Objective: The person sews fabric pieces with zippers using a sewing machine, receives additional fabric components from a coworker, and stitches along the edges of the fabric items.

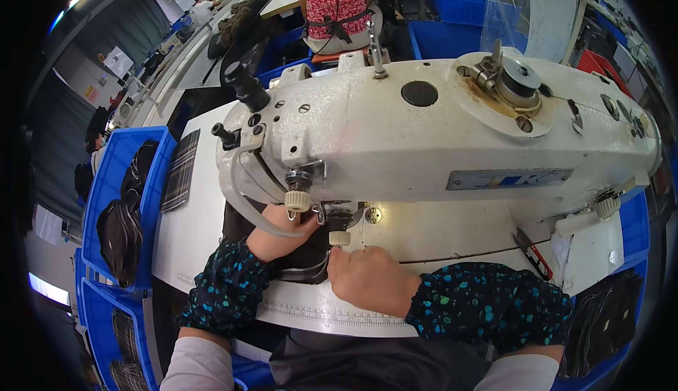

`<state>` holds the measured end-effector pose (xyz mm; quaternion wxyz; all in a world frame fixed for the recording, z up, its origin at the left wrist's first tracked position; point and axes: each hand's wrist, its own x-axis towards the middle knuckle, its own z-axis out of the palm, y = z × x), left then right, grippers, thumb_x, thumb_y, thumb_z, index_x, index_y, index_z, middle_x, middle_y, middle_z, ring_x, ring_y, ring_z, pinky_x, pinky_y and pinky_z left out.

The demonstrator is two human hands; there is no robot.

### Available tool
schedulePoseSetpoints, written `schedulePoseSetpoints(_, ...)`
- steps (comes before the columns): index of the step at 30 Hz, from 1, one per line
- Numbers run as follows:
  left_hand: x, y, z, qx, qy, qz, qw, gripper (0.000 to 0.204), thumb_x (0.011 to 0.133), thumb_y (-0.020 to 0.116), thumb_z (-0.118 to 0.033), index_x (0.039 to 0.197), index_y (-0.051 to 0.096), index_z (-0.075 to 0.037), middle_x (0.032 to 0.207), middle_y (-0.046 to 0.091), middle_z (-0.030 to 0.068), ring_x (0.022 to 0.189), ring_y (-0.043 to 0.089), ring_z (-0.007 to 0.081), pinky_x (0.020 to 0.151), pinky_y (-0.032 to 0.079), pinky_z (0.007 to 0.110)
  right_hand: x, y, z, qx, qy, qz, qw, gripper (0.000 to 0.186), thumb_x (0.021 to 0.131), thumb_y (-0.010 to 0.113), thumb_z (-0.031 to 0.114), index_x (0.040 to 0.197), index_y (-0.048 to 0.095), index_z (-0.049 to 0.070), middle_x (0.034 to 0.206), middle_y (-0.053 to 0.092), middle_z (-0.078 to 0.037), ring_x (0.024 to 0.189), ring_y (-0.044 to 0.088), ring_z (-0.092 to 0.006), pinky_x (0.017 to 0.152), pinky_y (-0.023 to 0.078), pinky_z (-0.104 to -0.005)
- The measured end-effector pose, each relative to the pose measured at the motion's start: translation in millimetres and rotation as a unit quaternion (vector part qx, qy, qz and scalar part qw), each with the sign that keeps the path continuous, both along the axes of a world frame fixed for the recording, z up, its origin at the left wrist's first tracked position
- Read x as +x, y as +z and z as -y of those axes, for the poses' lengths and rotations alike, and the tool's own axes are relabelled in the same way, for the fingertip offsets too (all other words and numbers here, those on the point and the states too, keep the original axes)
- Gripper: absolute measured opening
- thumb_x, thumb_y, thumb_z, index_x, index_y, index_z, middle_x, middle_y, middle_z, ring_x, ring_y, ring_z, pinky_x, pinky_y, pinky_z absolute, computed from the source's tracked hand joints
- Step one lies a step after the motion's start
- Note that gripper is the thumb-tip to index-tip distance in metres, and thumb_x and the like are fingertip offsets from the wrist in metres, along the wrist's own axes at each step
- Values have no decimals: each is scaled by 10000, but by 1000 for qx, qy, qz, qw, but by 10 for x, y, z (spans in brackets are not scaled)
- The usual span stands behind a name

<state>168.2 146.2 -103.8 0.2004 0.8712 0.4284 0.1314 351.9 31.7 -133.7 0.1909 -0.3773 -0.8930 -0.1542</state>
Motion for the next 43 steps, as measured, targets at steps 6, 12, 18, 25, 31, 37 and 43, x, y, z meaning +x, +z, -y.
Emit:
schedulePoseSetpoints(6, -36, -186, -264, 72, -12, 19, 997, 250, 844, 679, -219, 1067, 711, -110, 1011, 708, 166, 948, 673, 377, 804, 556, 455, 36, -8, -176, 5, -39, -37, 999, 81, 710, 645, 139, 677, 582, 101, 594, 563, -35, 528, 605, -168, 462, 473, -329)
schedulePoseSetpoints(12, 61, -324, -544, 115, -31, 26, 993, 252, 861, 662, -239, 1081, 719, -130, 1041, 713, 161, 968, 680, 364, 807, 561, 444, 111, -35, -214, -30, -45, -34, 998, 228, 759, 636, 120, 967, 665, 32, 673, 596, -63, 561, 602, -217, 493, 467, -356)
schedulePoseSetpoints(18, 177, -546, -835, 158, -48, 52, 985, 256, 865, 657, -247, 1085, 720, -133, 1056, 714, 156, 968, 682, 360, 805, 563, 442, 182, -11, -223, -78, -47, -28, 995, 460, 778, 613, 96, 1221, 663, -19, 702, 595, -46, 505, 534, -209, 494, 438, -347)
schedulePoseSetpoints(25, -208, -647, -804, 166, -4, 13, 986, 257, 875, 647, -259, 1073, 724, -116, 1035, 721, 154, 943, 688, 366, 796, 564, 440, 75, -77, -274, -35, -52, -31, 998, 315, 781, 636, 107, 1081, 696, 29, 684, 594, -12, 518, 565, -195, 481, 432, -339)
schedulePoseSetpoints(31, -383, -115, -17, 16, 107, 90, 990, 246, 898, 707, -257, 854, 646, -22, 748, 634, 169, 687, 619, 351, 633, 486, 425, -15, 65, -16, -166, -65, -241, 954, 266, 919, 679, 282, 1046, 688, 48, 686, 616, -69, 575, 629, -245, 534, 476, -385)
schedulePoseSetpoints(37, -293, 162, 994, 34, 78, 237, 968, 189, 921, 675, -83, 813, 546, 4, 713, 514, 109, 614, 477, 205, 584, 410, 313, -388, 132, 395, -394, -69, -437, 806, 603, 857, 765, 427, 1215, 556, -11, 847, 685, -203, 736, 673, -377, 653, 521, -404)
schedulePoseSetpoints(43, -608, 170, 1430, 84, 112, 320, 937, 130, 990, 566, -87, 896, 521, -9, 781, 498, 26, 669, 458, 104, 606, 377, 274, -146, 68, 1117, -278, -72, -571, 769, 385, 897, 708, 162, 1176, 548, -51, 1031, 682, -249, 948, 671, -422, 843, 542, -406)
